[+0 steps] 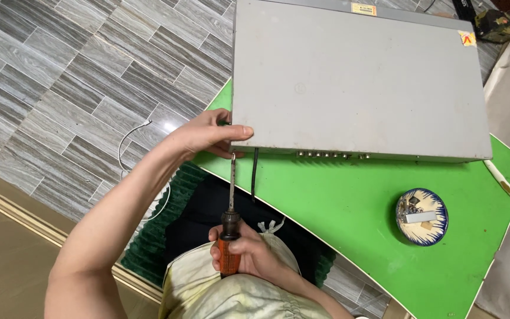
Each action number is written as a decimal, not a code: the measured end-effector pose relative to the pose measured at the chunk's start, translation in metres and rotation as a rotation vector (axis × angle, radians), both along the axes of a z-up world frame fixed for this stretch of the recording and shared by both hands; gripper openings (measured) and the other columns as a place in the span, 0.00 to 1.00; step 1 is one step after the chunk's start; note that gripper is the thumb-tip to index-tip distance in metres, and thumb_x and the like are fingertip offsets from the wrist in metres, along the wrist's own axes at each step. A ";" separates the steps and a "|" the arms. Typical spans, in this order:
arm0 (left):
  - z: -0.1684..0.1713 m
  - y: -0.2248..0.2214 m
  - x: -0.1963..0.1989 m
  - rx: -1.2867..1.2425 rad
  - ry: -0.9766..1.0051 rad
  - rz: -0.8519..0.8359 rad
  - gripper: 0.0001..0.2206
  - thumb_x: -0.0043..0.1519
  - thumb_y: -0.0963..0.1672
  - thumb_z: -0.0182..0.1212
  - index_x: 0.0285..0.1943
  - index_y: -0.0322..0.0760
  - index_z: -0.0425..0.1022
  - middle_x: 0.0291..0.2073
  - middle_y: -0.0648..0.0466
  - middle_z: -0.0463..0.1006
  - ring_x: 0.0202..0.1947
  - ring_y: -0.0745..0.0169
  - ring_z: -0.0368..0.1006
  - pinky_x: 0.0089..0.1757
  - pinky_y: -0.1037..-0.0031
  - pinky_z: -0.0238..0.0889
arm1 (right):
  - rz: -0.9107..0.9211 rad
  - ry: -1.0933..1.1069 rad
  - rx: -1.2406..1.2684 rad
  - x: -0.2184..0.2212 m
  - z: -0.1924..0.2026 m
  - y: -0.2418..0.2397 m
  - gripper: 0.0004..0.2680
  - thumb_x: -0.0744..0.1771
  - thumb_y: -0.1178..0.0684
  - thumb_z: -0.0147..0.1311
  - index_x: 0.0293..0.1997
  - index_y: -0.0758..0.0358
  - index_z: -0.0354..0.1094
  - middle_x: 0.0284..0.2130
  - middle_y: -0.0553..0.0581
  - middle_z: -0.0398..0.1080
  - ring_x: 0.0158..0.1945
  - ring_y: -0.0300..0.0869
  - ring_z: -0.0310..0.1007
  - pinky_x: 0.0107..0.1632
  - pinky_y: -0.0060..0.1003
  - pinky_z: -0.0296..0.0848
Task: Using a screwdriver to remove screws from the back panel of an electronic device
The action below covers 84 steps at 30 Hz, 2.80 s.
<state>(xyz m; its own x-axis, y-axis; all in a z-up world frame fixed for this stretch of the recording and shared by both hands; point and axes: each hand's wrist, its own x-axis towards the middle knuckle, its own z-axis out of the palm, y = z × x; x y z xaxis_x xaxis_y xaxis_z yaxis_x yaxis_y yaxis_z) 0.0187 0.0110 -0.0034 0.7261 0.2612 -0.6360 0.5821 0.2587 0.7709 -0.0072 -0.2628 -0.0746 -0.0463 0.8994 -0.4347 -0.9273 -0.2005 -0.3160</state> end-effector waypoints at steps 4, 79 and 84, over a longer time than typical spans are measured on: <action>0.042 0.003 0.000 0.088 0.110 -0.164 0.27 0.51 0.54 0.67 0.48 0.33 0.63 0.40 0.45 0.79 0.34 0.55 0.82 0.40 0.73 0.81 | -0.038 -0.068 -0.088 -0.002 0.007 -0.001 0.12 0.64 0.68 0.50 0.51 0.72 0.57 0.48 0.65 0.63 0.35 0.47 0.68 0.35 0.43 0.70; -0.012 0.060 0.003 1.437 -0.994 -0.830 0.39 0.56 0.58 0.74 0.77 0.62 0.61 0.78 0.43 0.51 0.79 0.36 0.48 0.69 0.39 0.55 | -0.407 -0.488 -0.499 -0.042 -0.020 -0.038 0.14 0.62 0.65 0.64 0.49 0.67 0.64 0.32 0.62 0.75 0.34 0.44 0.82 0.33 0.40 0.86; -0.013 0.060 0.003 1.438 -1.000 -0.820 0.38 0.57 0.59 0.71 0.77 0.63 0.60 0.78 0.42 0.51 0.79 0.36 0.47 0.69 0.38 0.54 | -0.355 -0.210 -0.504 -0.033 -0.006 -0.034 0.17 0.69 0.53 0.48 0.66 0.66 0.65 0.49 0.70 0.78 0.42 0.54 0.83 0.40 0.41 0.80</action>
<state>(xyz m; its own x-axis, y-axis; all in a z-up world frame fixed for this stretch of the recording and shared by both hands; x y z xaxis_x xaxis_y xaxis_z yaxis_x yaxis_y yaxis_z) 0.0215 0.0707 -0.0169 0.8327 -0.4111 0.3711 -0.5047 -0.8391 0.2030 -0.0397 -0.2969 -0.0802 0.3478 0.5280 -0.7748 -0.8932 -0.0645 -0.4450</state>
